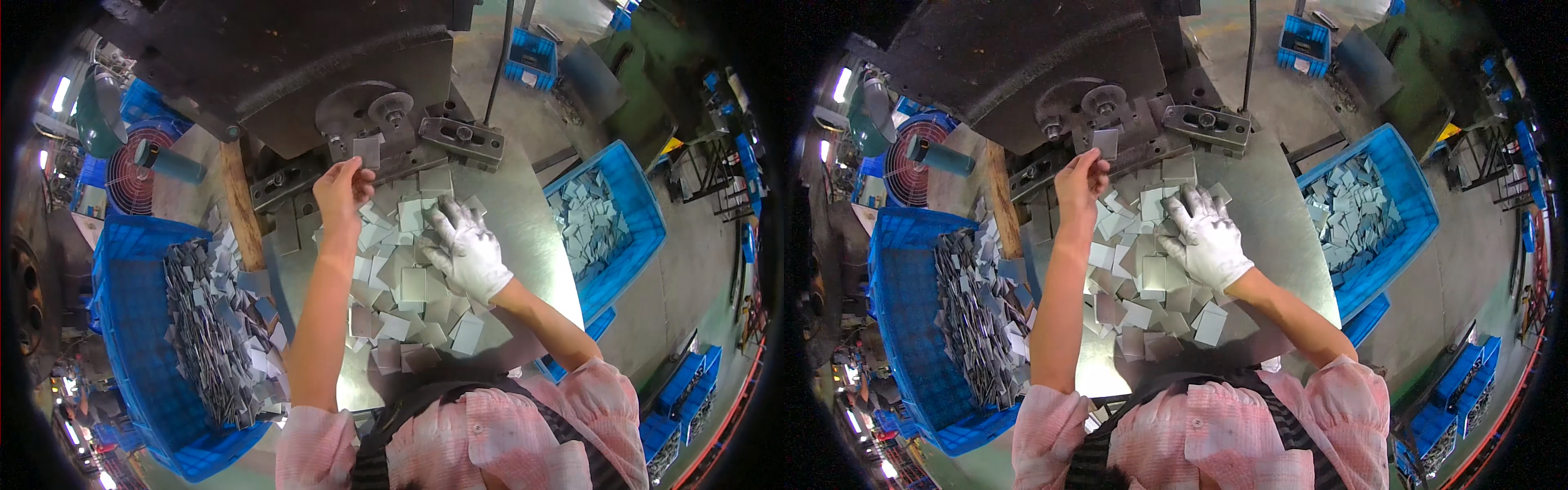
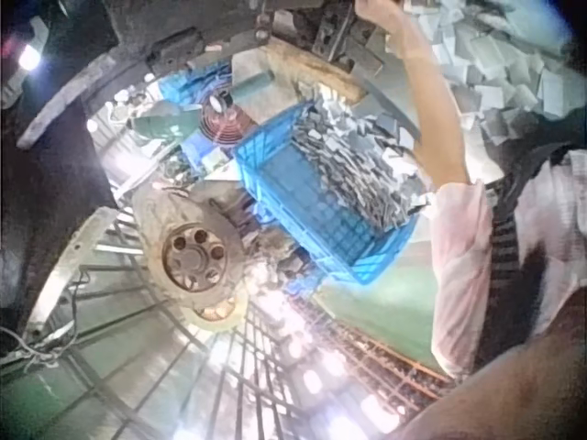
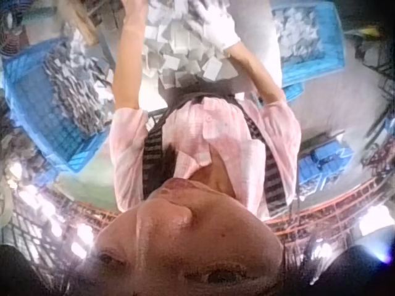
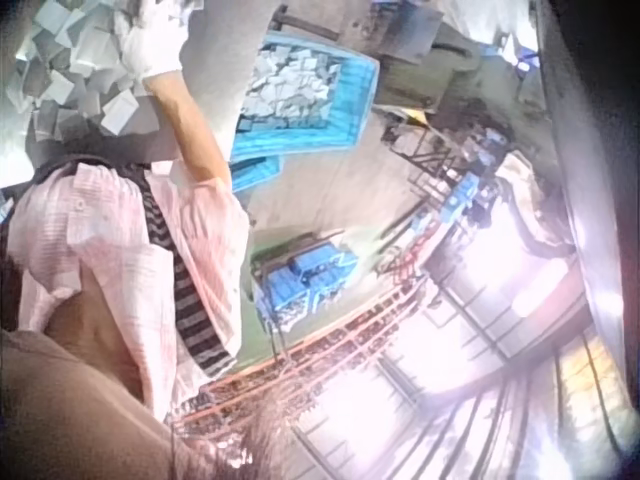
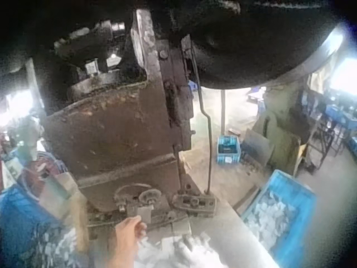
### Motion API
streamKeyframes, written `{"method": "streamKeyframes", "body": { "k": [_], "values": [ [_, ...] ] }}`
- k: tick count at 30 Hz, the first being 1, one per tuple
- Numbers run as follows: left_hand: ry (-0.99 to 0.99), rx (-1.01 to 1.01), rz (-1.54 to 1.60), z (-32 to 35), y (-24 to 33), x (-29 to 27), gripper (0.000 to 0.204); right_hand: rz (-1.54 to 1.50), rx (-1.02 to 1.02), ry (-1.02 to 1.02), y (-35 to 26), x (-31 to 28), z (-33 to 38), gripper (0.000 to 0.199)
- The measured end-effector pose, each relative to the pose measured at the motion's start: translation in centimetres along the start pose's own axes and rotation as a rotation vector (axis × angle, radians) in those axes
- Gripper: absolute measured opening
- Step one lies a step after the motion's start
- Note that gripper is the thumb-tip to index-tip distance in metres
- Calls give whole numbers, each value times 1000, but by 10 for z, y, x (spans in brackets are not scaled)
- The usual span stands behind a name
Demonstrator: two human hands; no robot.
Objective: The person repeatedly picks up small metal plates from a pile on a table, inserts them into a punch machine die by hand, and gathers the processed plates with a gloved hand.
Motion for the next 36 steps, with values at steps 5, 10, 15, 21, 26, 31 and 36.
{"method": "streamKeyframes", "body": {
  "k": [5, 10, 15, 21, 26, 31, 36],
  "values": [
    [62, -93, 123, -17, -10, 18, 12, -210, -46, 296, 5, -30, 6, 35],
    [142, -91, 246, -17, -14, 33, 13, -362, -58, 287, -6, -41, 11, 27],
    [117, -109, 263, -13, -9, 32, 18, -503, -40, 248, -14, -39, 19, 26],
    [-20, 0, -161, 19, 6, -12, 24, -641, 73, 404, 16, -51, 27, 21],
    [-59, 410, -852, 49, -10, -51, 25, -742, 234, 446, 47, -57, 42, 15],
    [-137, 732, -1349, 49, -20, -19, 29, -777, 269, 377, 32, -55, 36, 13],
    [-127, 757, -1460, 47, -36, -10, 35, -820, 246, 244, 21, -35, -14, 17]
  ]
}}
Point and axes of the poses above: each hand's wrist, its own z-axis away from the middle knuckle, its own x-axis out of the palm, y = z × x, the point moved 1 cm from there along -z, towards the middle knuckle, and after that the axes turned 3 degrees about -z, right-handed, at the moved point
